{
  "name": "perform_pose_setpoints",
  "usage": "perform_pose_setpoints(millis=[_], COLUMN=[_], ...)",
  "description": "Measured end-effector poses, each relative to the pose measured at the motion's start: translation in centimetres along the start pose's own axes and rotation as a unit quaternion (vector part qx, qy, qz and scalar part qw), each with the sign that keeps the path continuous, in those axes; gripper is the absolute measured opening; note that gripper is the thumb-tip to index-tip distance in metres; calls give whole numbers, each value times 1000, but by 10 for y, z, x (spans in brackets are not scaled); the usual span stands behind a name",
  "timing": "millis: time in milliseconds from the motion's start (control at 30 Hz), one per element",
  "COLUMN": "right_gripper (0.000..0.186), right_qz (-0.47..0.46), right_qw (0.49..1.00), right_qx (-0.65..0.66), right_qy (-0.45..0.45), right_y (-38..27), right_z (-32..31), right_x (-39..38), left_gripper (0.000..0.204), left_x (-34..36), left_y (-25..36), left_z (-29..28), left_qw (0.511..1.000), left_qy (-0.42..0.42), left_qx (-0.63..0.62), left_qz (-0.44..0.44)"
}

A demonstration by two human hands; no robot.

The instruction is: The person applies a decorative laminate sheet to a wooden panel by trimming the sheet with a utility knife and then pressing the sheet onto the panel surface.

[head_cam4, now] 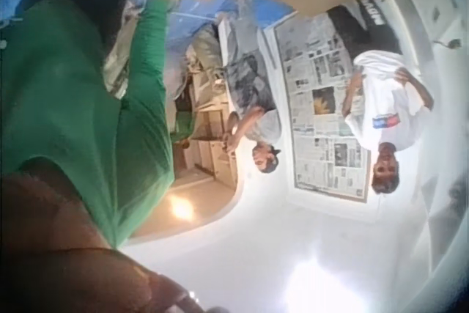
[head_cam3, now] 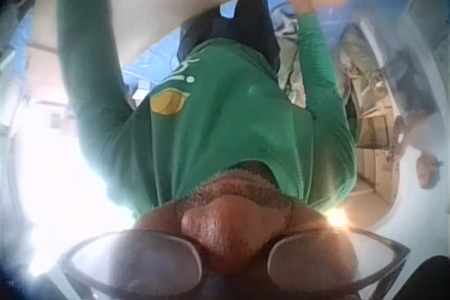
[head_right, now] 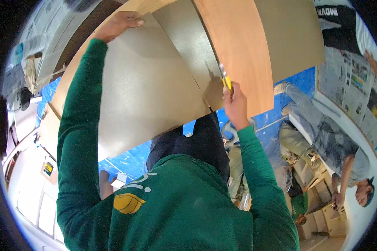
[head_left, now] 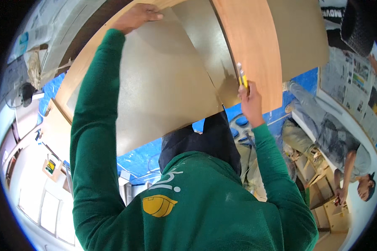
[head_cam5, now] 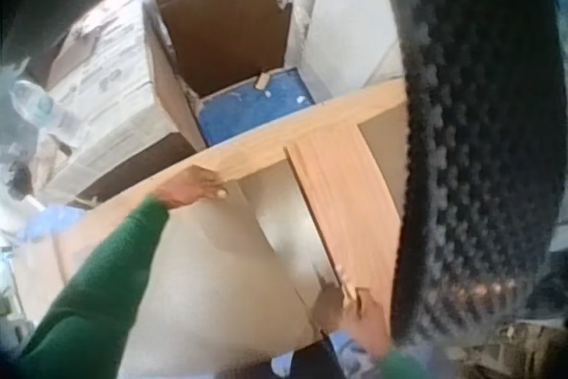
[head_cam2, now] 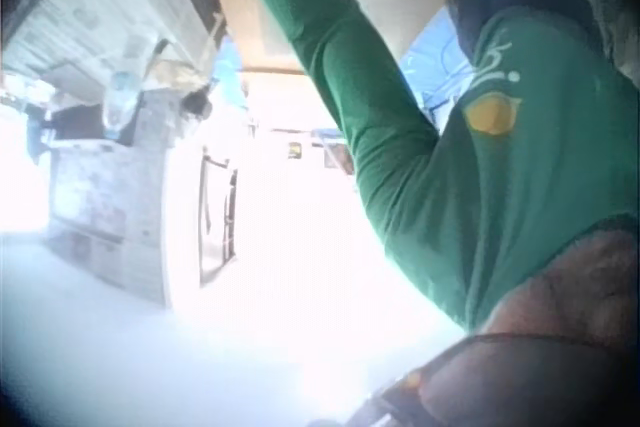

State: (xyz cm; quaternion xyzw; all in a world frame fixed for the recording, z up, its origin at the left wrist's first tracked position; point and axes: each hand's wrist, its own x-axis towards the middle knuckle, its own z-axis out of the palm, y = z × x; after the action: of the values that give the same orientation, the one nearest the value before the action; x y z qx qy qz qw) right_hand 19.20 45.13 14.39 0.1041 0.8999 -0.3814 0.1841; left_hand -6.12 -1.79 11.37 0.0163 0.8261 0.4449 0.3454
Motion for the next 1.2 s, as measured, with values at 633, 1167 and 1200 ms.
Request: perform_pose_setpoints(millis=[633,1167,1200], right_gripper=[24,32,32], right_qz=[-141,-113,-109], right_qw=[976,943,940], right_qx=[-165,-291,-301], right_qy=[-3,-115,-120], right_y=[-84,-103,-102], right_z=[80,68,66], right_x=[63,54,54], left_gripper=[71,73,73], left_x=[-42,-63,-60], left_y=[-3,5,7], left_z=[0,6,6], left_qw=[972,967,972], left_qy=[34,108,95], left_qx=[230,231,213], left_qz=[26,-11,-24])
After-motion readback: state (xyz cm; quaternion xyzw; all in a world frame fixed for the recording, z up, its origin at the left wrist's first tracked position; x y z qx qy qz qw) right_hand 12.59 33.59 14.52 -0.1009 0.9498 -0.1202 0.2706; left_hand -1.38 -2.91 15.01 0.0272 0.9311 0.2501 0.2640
